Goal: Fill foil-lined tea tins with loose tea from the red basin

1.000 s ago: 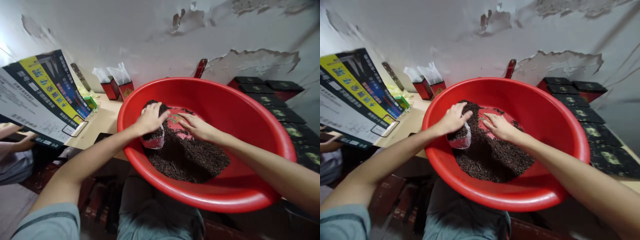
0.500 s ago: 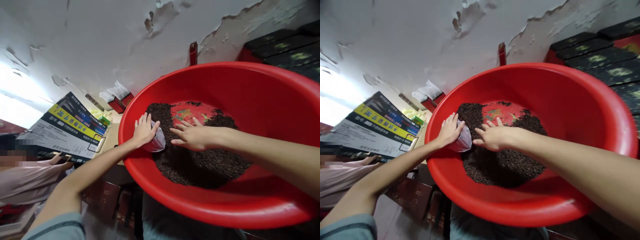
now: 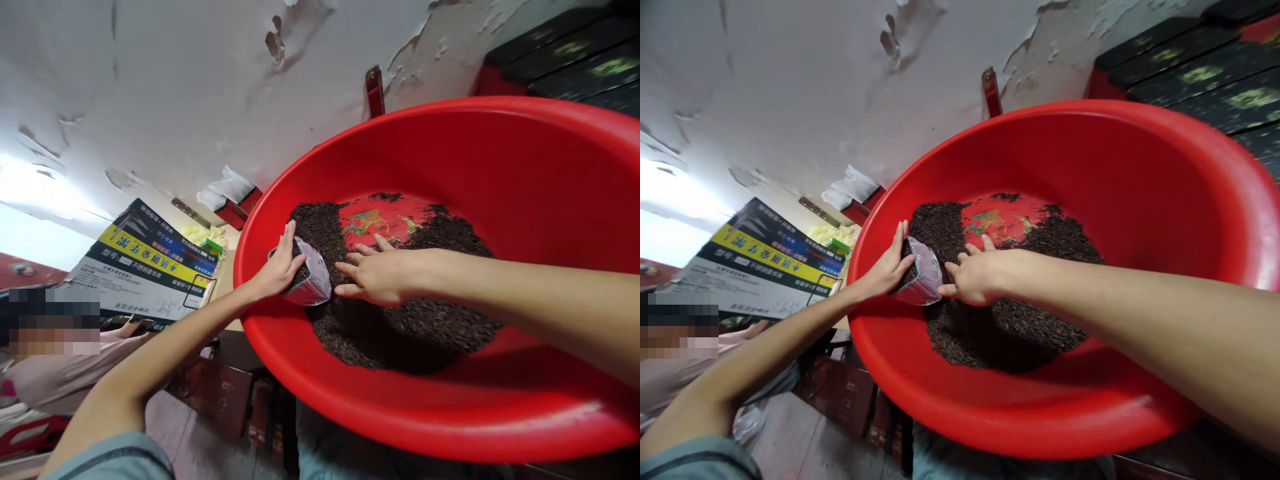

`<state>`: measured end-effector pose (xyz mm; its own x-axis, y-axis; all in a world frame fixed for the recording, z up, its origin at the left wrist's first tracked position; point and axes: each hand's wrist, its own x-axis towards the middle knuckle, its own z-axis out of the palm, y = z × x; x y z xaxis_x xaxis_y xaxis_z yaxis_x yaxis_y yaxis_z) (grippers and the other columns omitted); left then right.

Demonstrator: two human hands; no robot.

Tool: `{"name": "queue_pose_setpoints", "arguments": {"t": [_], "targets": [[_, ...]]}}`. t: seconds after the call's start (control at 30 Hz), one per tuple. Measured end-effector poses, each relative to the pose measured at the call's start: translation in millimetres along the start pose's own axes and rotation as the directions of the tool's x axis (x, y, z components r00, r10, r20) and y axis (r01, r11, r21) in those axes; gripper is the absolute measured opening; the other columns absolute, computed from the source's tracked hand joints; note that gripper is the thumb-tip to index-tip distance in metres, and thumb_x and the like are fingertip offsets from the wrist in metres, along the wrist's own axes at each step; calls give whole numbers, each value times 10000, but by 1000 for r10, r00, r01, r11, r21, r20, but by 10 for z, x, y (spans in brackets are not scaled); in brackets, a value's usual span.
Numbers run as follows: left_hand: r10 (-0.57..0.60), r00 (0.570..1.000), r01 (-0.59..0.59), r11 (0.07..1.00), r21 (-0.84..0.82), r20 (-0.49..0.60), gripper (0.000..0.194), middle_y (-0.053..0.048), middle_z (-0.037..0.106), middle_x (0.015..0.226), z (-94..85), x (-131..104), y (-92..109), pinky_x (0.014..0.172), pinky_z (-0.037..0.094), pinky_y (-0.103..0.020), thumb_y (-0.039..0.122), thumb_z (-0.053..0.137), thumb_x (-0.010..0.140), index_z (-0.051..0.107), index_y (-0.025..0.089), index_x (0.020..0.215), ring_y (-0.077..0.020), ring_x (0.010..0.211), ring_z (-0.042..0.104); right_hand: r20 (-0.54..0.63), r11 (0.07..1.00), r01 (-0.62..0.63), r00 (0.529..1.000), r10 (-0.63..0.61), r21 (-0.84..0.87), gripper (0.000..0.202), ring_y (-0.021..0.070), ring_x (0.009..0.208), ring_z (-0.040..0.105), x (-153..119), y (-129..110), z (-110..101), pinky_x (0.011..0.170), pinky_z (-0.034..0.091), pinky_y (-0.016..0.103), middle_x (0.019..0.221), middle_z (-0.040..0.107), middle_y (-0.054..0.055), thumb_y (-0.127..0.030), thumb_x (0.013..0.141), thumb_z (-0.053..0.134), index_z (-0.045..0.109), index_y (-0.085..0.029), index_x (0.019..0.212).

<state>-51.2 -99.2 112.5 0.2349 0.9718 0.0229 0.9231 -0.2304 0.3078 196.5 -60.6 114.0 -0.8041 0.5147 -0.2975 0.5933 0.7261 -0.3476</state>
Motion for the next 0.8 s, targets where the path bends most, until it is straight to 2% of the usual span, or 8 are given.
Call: {"name": "queue_pose_setpoints", "arguments": {"t": [0.1, 0.2, 0.27, 0.33, 0.43, 0.57, 0.73, 0.8], "targets": [[-6, 992, -7, 994, -105, -124, 834, -133, 45, 1708, -178, 1, -40, 1274, 89, -509, 630, 402, 984, 45, 242, 1629, -274, 1575, 44, 6, 1000, 20, 1000, -20, -24, 638, 409, 1495, 291, -5, 3, -12, 1199, 140, 672, 1553, 460, 158, -567, 991, 399, 464, -235, 1532], [-88, 968, 58, 990, -129, -235, 789, -127, 87, 1705, -223, 32, -14, 1277, 79, -491, 693, 276, 992, 130, 245, 1625, -271, 1573, 71, -3, 999, 31, 1000, -31, 12, 608, 402, 1485, 317, 11, 37, 12, 1205, 155, 647, 1528, 499, 142, -557, 976, 442, 499, -269, 1508], [-127, 975, 125, 992, -23, -182, 824, -175, 99, 1694, -151, 43, 28, 1271, 55, -523, 702, 173, 995, 130, 170, 1624, -285, 1572, 69, -27, 998, 39, 999, -38, 44, 624, 403, 1476, 336, 32, 72, 47, 1202, 164, 645, 1502, 527, 148, -590, 964, 443, 523, -265, 1491], [-166, 984, 174, 975, 141, -66, 861, -214, 97, 1683, -52, 40, 80, 1262, 35, -550, 695, 130, 998, 122, 97, 1617, -297, 1572, 43, -54, 997, 52, 997, -48, 60, 653, 407, 1464, 357, 51, 108, 85, 1194, 176, 656, 1473, 555, 154, -635, 949, 427, 546, -264, 1473], [-235, 971, 216, 936, 279, 34, 858, -219, 44, 1683, 35, 28, 144, 1259, 31, -549, 672, 105, 1008, 90, 68, 1617, -290, 1570, -15, -81, 995, 57, 995, -50, 86, 656, 411, 1452, 378, 64, 141, 120, 1187, 185, 670, 1447, 579, 151, -665, 936, 420, 575, -284, 1447], [-210, 971, 234, 938, 256, -119, 831, -183, -9, 1694, 66, 42, 159, 1260, 10, -531, 674, 60, 1002, -2, 134, 1631, -260, 1564, -83, -47, 995, 34, 998, -30, 94, 683, 413, 1479, 329, 64, 152, 121, 1196, 158, 682, 1505, 520, 155, -664, 933, 436, 555, -259, 1469], [-223, 973, 230, 958, 172, -60, 748, -131, 34, 1705, 78, 85, 156, 1261, 3, -528, 614, 104, 1033, 41, 175, 1635, -237, 1571, -54, 12, 994, 19, 1000, -20, 104, 743, 408, 1476, 334, 103, 178, 142, 1205, 179, 669, 1542, 455, 177, -643, 940, 431, 493, -173, 1512], [-277, 949, 288, 956, 58, -151, 665, -78, 58, 1713, -7, 102, 143, 1267, 53, -503, 562, 102, 1049, 69, 248, 1634, -205, 1574, -24, 48, 994, 1, 999, -6, 108, 768, 397, 1466, 360, 126, 186, 151, 1211, 197, 646, 1547, 443, 185, -645, 938, 434, 469, -151, 1524]]}}
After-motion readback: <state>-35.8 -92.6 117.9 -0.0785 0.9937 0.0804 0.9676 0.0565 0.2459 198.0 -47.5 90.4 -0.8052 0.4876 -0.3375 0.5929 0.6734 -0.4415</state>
